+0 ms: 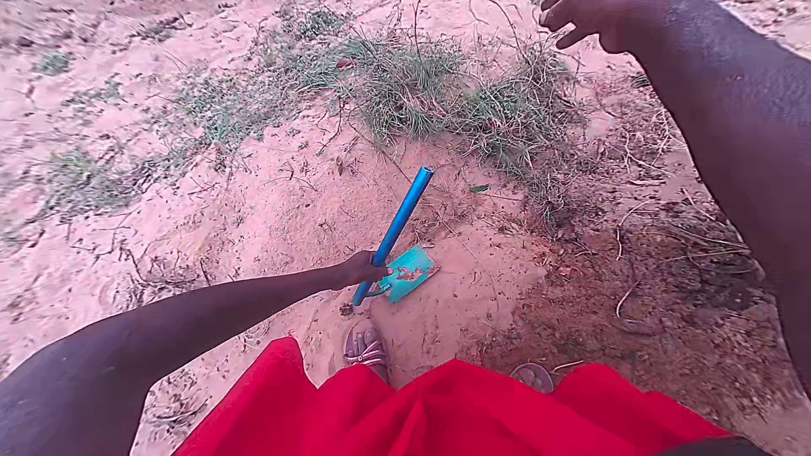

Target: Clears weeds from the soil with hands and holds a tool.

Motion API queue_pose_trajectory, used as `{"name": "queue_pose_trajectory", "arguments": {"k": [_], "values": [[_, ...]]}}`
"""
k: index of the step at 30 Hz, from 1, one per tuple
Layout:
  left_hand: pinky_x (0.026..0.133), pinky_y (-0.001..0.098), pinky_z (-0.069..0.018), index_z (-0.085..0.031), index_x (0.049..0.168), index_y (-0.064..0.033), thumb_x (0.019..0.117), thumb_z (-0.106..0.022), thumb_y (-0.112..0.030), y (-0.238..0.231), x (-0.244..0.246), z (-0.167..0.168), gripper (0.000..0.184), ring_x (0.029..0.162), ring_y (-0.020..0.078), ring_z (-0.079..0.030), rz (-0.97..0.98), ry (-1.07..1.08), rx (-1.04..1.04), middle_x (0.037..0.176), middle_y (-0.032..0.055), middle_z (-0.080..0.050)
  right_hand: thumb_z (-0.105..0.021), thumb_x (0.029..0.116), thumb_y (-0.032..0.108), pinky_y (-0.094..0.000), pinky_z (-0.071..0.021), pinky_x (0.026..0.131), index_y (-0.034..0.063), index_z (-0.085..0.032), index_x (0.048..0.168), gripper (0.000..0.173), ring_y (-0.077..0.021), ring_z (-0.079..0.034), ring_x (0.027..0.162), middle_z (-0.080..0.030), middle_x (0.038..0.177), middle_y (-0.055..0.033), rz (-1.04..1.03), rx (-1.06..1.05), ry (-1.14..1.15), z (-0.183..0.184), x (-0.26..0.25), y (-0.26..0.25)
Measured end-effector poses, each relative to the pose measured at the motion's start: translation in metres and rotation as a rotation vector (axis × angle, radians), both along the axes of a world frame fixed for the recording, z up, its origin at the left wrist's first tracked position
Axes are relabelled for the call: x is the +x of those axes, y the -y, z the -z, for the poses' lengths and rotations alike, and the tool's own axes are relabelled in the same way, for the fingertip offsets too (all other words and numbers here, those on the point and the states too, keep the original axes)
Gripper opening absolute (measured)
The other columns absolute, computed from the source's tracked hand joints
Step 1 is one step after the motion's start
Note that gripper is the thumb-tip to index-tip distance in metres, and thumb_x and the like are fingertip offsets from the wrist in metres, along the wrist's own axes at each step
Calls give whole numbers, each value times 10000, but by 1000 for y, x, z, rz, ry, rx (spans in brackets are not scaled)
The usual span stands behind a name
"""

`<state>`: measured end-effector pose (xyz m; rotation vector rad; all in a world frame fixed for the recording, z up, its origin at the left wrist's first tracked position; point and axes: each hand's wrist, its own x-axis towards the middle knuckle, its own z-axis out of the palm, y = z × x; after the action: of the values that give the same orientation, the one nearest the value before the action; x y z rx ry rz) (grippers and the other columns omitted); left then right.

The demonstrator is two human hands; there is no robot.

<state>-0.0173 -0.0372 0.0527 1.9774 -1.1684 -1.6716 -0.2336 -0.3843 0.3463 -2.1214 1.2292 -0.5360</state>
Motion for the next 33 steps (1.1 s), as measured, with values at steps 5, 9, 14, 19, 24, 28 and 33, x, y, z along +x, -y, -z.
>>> {"name": "queue_pose_trajectory", "arguments": {"k": [5,9,14,19,24,28,33], "values": [[845,292,-515,-477,1384,1,1103,-393,-392,-7,3,-5,491,920,105,-629,-49,-155,-49,1080,83,-649,-551,1075,374,-653,-419,1041,25,-497,1467,528,-436,-503,1337,-489,1500,-254,172,267,-144,114,-99,26],[885,330,-579,-463,1402,-53,965,-416,-636,-3,19,5,729,1033,133,-694,-128,-191,-236,1175,41,-688,-475,1081,481,-662,-398,1038,93,-337,1580,647,-437,-395,1416,-349,1603,-232,568,609,98,215,-184,56],[995,397,-514,-606,1288,78,1066,-316,-417,32,51,-7,615,1155,226,-654,-158,336,-590,1259,227,-659,-484,1072,505,-576,-344,1144,85,-315,1598,695,-369,-357,1486,-319,1647,-205,737,660,263,298,-212,64],[1116,607,-390,-640,1253,61,1051,-494,-356,110,105,-7,486,1337,447,-519,1,684,-832,1372,291,-578,-433,1082,524,-648,-339,1118,-13,-407,1524,696,-427,-385,1442,-392,1564,-286,739,551,208,337,-185,79],[1060,710,-375,-533,1393,12,1016,-620,-284,187,118,8,487,1370,509,-456,-45,915,-707,1487,306,-458,-227,1039,705,-766,-201,1162,-8,-421,1539,892,-528,-267,1510,-365,1588,-335,808,293,-240,342,-169,114],[1158,687,-267,-485,1457,6,1048,-547,-430,227,120,22,602,1447,523,-360,190,1113,-550,1517,338,-415,-261,1068,648,-669,-331,1148,-69,-389,1520,858,-508,-414,1436,-444,1513,-360,806,245,-148,346,-165,159],[1171,707,-172,-527,1465,-74,1012,-271,-662,248,120,41,785,1485,468,-347,266,1226,-649,1579,258,-414,-320,1053,659,-643,-343,1145,36,-316,1597,827,-396,-370,1477,-357,1614,-247,762,504,358,347,-126,183]]}}
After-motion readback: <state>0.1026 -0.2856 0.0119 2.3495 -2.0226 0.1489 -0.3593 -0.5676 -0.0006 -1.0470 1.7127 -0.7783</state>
